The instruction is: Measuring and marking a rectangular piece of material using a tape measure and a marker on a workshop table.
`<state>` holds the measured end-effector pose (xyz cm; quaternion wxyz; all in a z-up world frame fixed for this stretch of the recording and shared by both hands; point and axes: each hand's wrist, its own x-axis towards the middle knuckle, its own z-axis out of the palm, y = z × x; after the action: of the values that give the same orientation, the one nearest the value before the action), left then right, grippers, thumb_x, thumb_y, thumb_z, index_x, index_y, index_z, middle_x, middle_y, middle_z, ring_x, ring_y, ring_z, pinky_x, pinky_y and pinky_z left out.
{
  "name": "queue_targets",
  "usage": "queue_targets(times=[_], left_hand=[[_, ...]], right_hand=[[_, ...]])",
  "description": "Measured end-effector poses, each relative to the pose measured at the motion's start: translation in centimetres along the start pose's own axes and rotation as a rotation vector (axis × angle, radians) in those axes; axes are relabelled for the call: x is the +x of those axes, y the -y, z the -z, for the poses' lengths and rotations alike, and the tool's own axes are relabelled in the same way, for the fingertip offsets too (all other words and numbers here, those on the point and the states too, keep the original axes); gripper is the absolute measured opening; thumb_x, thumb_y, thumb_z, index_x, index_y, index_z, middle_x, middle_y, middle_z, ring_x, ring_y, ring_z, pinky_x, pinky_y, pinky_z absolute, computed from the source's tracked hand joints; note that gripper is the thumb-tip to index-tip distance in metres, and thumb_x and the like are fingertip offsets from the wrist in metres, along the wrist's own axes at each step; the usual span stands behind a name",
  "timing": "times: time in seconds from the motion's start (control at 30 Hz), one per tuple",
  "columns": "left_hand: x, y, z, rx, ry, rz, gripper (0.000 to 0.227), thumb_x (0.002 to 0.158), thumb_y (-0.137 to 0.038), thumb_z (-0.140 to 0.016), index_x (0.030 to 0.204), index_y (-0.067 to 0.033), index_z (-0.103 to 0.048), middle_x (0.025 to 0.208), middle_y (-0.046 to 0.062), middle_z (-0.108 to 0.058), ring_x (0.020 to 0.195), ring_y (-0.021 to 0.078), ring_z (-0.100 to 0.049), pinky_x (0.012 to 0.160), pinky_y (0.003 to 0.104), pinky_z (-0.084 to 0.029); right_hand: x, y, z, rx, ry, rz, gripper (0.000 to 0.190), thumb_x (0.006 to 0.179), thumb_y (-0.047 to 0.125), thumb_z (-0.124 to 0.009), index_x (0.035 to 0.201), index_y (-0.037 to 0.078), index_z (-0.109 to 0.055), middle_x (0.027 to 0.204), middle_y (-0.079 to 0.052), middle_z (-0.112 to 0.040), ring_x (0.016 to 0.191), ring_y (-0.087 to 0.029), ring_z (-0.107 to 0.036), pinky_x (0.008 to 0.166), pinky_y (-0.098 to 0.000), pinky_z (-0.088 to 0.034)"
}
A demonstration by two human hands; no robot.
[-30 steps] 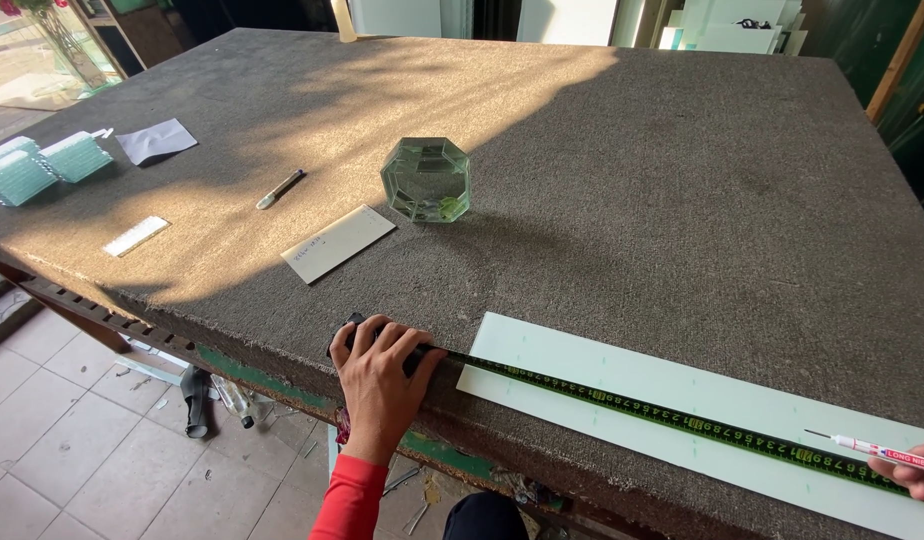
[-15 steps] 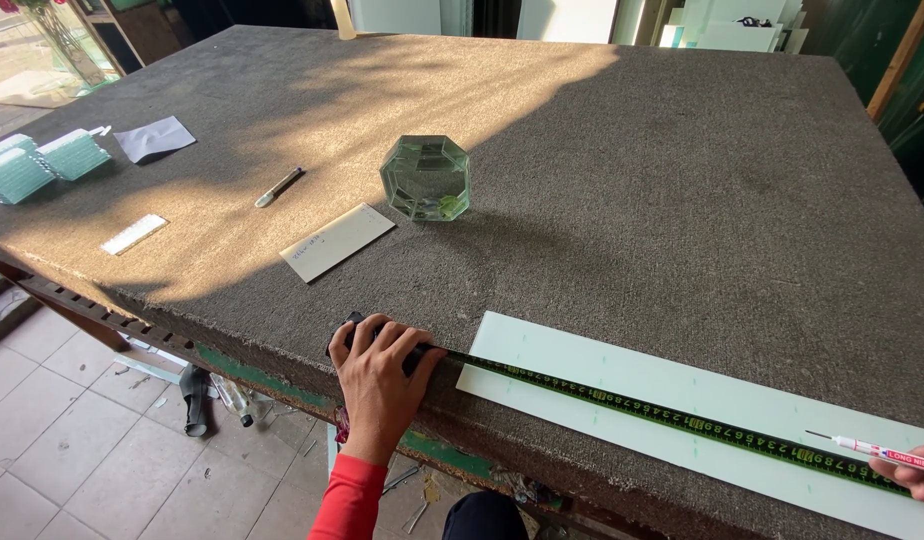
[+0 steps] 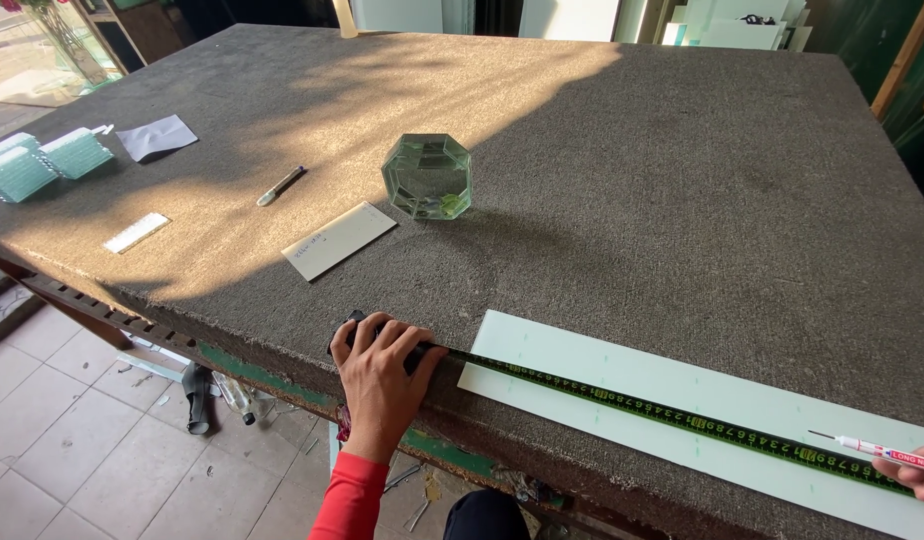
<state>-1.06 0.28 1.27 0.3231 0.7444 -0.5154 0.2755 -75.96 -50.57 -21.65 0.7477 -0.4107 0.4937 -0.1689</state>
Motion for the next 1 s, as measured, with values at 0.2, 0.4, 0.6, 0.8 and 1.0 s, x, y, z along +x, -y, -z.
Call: queue_targets(times=[0.2,0.4,0.6,0.8,1.0], left_hand=[[-0.1,1.0,0.1,0.098,-0.017,-0.059,0.019,0.094,-0.048,-0.085,0.099,-0.03,-0.082,0.099,-0.01,-0.078,0.117,0.0231,-0.066,0.114,0.047,-0.032],[-0.8,1.1,-0.1,0.184,-0.054,-0.114,0.021,0.101,-0.048,-0.094,0.101,-0.03,-0.085,0.106,-0.008,-0.082,0.12,0.0222,-0.071,0.121,0.044,-0.033],[-1.3,1.6,0.0,0.23,-0.03,-0.11,0.016,0.111,-0.047,-0.092,0.105,-0.0333,-0.085,0.111,-0.009,-0.083,0.128,0.0225,-0.073,0.126,0.043,-0.033],[-2.4,3.2,-0.9,0.248,-0.034,-0.109,0.019,0.117,-0.049,-0.097,0.112,-0.0332,-0.088,0.117,-0.009,-0.085,0.133,0.0202,-0.076,0.134,0.042,-0.033],[-3.0,4.5,-1.8,0.164,0.0,-0.098,0.013,0.124,-0.038,-0.098,0.122,-0.0272,-0.091,0.122,-0.005,-0.085,0.137,0.0249,-0.075,0.127,0.036,-0.052]], right_hand=[[-11.0,0.5,-24.6,-0.152,-0.325,0.899,0.045,0.129,0.018,-0.057,0.095,-0.011,-0.062,0.085,-0.024,-0.062,0.087,-0.042,-0.077,0.086,-0.0343,-0.061],[-23.3,3.3,-34.5,-0.067,-0.233,0.862,0.034,0.115,0.021,-0.063,0.093,-0.003,-0.072,0.08,-0.017,-0.069,0.081,-0.029,-0.076,0.078,-0.0278,-0.056],[-24.1,4.1,-35.3,-0.02,-0.148,0.819,0.026,0.11,0.019,-0.066,0.091,0.002,-0.071,0.076,-0.017,-0.07,0.071,-0.026,-0.072,0.079,-0.0327,-0.063],[-25.6,5.1,-34.8,-0.137,-0.191,0.798,0.03,0.107,0.022,-0.068,0.088,0.0,-0.072,0.075,-0.016,-0.071,0.059,-0.024,-0.066,0.061,-0.0325,-0.057],[-25.7,5.0,-34.8,-0.225,-0.179,0.801,0.029,0.105,0.015,-0.067,0.082,-0.004,-0.072,0.073,-0.019,-0.073,0.059,-0.022,-0.066,0.057,-0.0297,-0.058]])
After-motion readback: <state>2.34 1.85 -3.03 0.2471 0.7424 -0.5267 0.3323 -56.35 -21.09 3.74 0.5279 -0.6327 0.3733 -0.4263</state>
